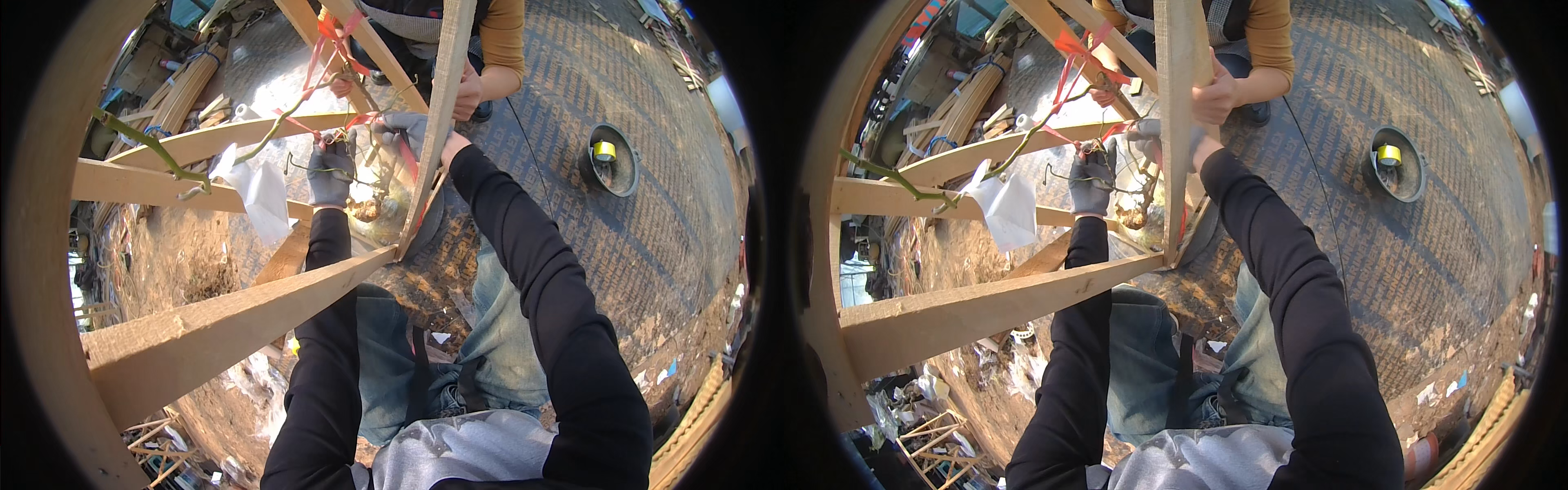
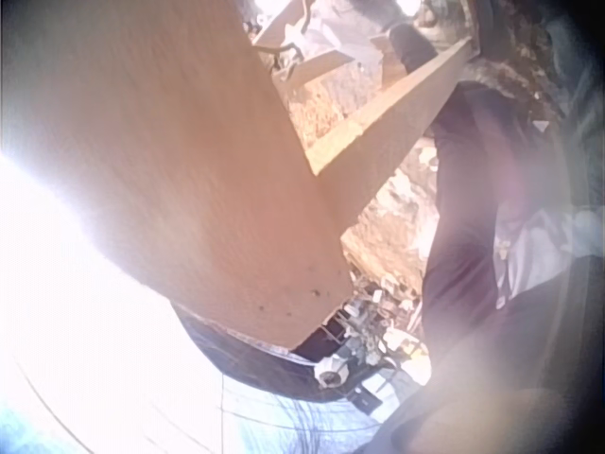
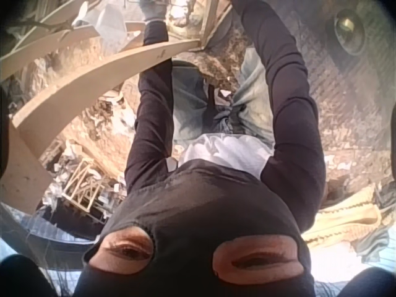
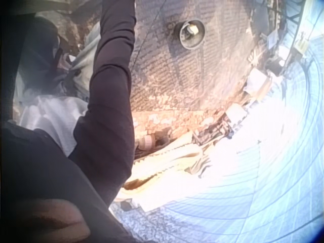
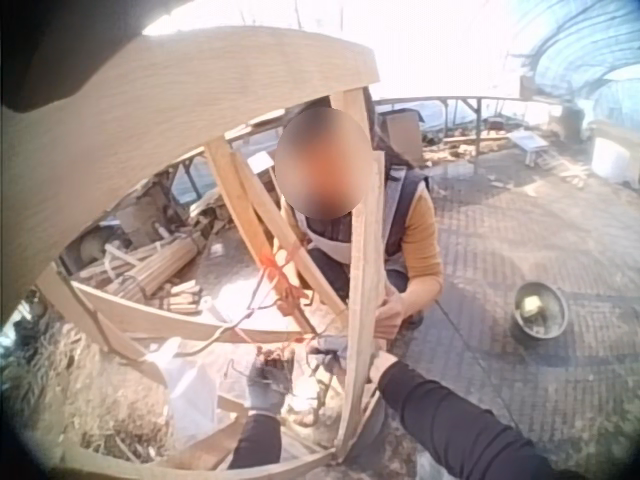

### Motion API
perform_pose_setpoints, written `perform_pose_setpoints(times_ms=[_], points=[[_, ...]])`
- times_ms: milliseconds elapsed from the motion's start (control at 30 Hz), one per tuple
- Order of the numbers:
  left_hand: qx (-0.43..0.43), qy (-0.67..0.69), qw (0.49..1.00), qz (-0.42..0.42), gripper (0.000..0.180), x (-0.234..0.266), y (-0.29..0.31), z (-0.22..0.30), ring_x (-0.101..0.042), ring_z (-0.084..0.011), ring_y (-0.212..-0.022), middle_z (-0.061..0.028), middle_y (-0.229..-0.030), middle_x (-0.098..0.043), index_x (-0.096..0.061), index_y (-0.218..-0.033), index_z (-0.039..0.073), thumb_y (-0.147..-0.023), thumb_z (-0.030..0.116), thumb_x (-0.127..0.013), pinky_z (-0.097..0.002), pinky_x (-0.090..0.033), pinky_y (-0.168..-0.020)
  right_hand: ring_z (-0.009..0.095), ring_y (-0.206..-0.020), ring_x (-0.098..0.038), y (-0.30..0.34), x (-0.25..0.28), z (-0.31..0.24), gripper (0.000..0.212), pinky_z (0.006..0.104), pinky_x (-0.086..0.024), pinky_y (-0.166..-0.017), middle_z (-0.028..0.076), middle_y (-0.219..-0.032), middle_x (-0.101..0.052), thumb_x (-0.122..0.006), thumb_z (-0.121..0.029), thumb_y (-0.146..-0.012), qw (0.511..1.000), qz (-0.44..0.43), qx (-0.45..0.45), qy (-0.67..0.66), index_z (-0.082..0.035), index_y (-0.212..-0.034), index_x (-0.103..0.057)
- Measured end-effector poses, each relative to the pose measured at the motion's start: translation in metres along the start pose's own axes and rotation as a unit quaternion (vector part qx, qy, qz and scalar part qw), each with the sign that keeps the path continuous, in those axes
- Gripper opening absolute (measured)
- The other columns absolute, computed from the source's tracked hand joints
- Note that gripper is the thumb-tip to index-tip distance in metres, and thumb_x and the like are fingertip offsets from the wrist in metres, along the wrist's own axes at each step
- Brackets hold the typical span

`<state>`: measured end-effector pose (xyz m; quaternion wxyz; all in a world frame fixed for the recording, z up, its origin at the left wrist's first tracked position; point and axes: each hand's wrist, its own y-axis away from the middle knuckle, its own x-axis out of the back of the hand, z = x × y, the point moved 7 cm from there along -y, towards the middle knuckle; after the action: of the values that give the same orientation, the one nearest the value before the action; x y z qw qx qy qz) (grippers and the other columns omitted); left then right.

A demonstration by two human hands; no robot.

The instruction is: The person sits on the floor and secures a wooden frame using red straps and clear tape. They adjust the straps, retrieve tape, and wrap it around the frame's joints while another person assists by holding the structure.

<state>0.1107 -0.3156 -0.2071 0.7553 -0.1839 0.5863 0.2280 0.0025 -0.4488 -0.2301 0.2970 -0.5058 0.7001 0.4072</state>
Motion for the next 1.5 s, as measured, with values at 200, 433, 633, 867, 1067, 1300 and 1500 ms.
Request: perform_pose_setpoints(times_ms=[200,433,633,867,1067,1300,1500], points=[[0.041,-0.019,0.997,0.069,0.023,0.009,0.0,-0.009,-0.053,-0.0307,-0.11,-0.0146,-0.11,-0.058,-0.056,-0.109,0.001,-0.091,0.015,-0.056,-0.0504,-0.034,-0.108,0.008,-0.063,-0.056,0.022,-0.016,-0.006,0.017,0.0167,-0.05,-0.057,0.005,-0.082,-0.062,-0.057,-0.012,-0.092,0.997,0.066,-0.014,0.021,0.001,-0.102,-0.058],[0.096,-0.176,0.918,0.341,0.021,0.055,0.053,0.004,-0.056,-0.0313,-0.095,-0.0139,-0.106,-0.057,-0.05,-0.109,0.002,-0.09,0.01,-0.048,-0.048,-0.045,-0.093,0.007,-0.063,-0.057,0.026,-0.043,-0.014,0.017,0.0148,-0.05,-0.055,0.006,-0.082,-0.063,-0.057,-0.012,-0.092,0.993,0.083,0.054,0.059,0.001,-0.102,-0.058],[0.065,-0.463,0.847,0.254,0.044,-0.01,0.17,0.006,-0.056,-0.0233,-0.103,-0.0141,-0.118,-0.052,-0.04,-0.129,-0.007,-0.088,0.005,-0.049,-0.0349,-0.047,-0.093,0.009,-0.065,-0.059,0.036,-0.03,-0.023,0.018,0.0195,-0.049,-0.055,0.004,-0.08,-0.063,-0.059,-0.013,-0.091,0.988,0.062,0.097,0.1,0.0,-0.103,-0.058],[0.248,-0.676,0.632,0.286,0.013,-0.168,0.312,-0.065,-0.056,-0.0049,-0.075,0.0,-0.085,-0.063,-0.067,-0.094,0.003,-0.09,0.009,-0.056,-0.0192,-0.045,-0.066,0.01,-0.066,-0.059,0.034,-0.034,-0.022,0.018,0.021,-0.049,-0.057,0.005,-0.081,-0.064,-0.059,-0.014,-0.091,0.981,0.041,0.114,0.148,-0.001,-0.103,-0.059],[0.025,-0.692,0.714,0.104,0.026,-0.24,0.163,-0.101,-0.058,-0.0092,-0.06,-0.0075,-0.088,-0.065,-0.059,-0.112,0.001,-0.092,0.008,-0.044,-0.0188,-0.046,-0.05,0.011,-0.068,-0.06,0.044,-0.037,-0.021,0.019,0.0223,-0.049,-0.059,0.005,-0.081,-0.064,-0.058,-0.015,-0.091,0.966,0.056,0.128,0.219,-0.001,-0.103,-0.059],[0.088,-0.922,0.302,0.225,0.035,-0.14,-0.014,-0.051,-0.065,-0.0275,-0.09,-0.0166,-0.097,-0.067,-0.061,-0.103,0.001,-0.079,0.025,-0.068,-0.0379,-0.051,-0.077,0.013,-0.069,-0.061,0.065,-0.022,-0.028,0.02,0.0238,-0.049,-0.06,0.006,-0.082,-0.065,-0.058,-0.016,-0.091,0.945,0.084,0.139,0.285,-0.001,-0.103,-0.06],[0.183,-0.964,0.105,0.161,0.043,-0.104,-0.039,-0.06,-0.061,-0.0309,-0.107,-0.0152,-0.115,-0.063,-0.065,-0.109,0.007,-0.079,0.037,-0.067,-0.0381,-0.049,-0.086,0.014,-0.071,-0.061,0.059,-0.019,-0.029,0.021,0.025,-0.049,-0.062,0.006,-0.083,-0.066,-0.057,-0.017,-0.091,0.934,0.082,0.146,0.314,-0.001,-0.103,-0.06]])
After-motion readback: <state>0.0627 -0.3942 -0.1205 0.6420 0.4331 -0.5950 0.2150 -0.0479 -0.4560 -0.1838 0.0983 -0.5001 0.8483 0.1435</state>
